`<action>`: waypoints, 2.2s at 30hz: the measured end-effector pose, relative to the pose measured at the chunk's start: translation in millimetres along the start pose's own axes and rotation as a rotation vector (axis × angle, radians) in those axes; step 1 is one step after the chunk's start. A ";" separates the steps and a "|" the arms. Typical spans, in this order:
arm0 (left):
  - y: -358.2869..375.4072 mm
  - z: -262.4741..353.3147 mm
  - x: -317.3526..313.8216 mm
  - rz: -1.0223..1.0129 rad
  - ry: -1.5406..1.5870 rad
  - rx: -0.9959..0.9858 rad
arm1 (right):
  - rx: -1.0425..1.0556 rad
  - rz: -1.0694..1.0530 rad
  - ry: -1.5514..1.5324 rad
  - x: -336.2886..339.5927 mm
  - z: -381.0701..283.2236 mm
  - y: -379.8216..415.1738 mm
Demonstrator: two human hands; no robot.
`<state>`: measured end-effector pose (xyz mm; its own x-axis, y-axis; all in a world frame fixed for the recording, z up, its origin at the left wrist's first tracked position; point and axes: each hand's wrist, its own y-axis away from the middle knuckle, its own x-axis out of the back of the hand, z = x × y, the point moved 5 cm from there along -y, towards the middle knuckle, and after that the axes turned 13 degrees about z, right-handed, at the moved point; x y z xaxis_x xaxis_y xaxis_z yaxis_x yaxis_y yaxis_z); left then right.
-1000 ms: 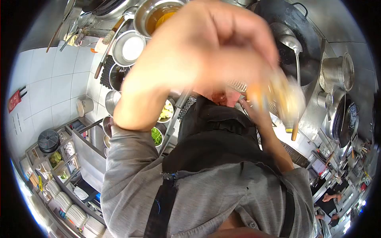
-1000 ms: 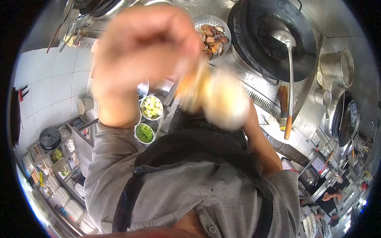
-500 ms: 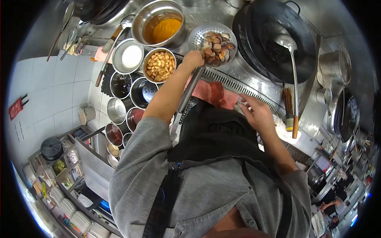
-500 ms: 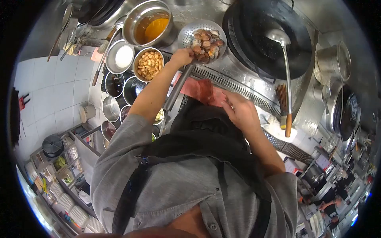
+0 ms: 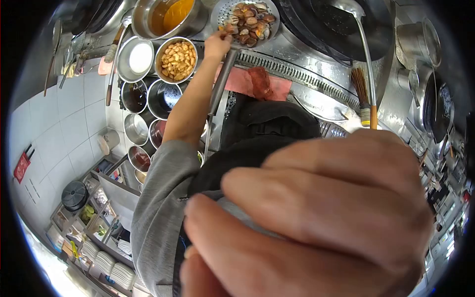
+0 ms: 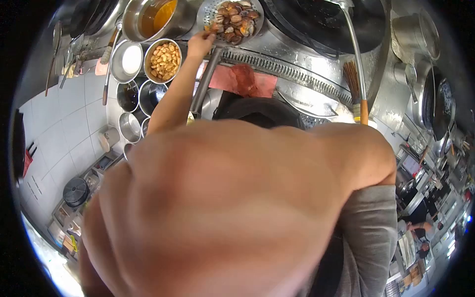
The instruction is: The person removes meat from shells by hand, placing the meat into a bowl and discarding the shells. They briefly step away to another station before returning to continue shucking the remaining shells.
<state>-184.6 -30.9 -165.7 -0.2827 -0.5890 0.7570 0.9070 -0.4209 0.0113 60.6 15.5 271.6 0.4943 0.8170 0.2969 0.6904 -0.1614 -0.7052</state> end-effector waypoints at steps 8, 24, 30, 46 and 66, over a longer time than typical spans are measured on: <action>69.2 80.2 55.4 -0.400 1.263 0.582 | -0.478 -0.140 0.111 -0.6 112.0 51.8; 107.1 169.7 104.1 -0.631 1.192 0.297 | -0.897 0.154 -0.012 -0.3 188.9 128.1; 108.5 167.4 100.5 -0.614 1.142 0.284 | -0.940 0.104 0.001 -1.6 193.5 129.5; 106.9 173.2 86.3 -0.587 0.926 0.194 | -0.678 -0.065 0.278 -6.0 198.2 127.1; 112.3 148.1 63.6 -0.455 0.581 0.198 | -0.532 -0.129 0.393 -32.0 217.7 141.8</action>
<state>-54.5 -13.5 -19.6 -0.7113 -0.6781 0.1849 0.6850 -0.6099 0.3984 27.7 87.0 21.9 0.4764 0.6023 0.6405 0.8733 -0.4086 -0.2653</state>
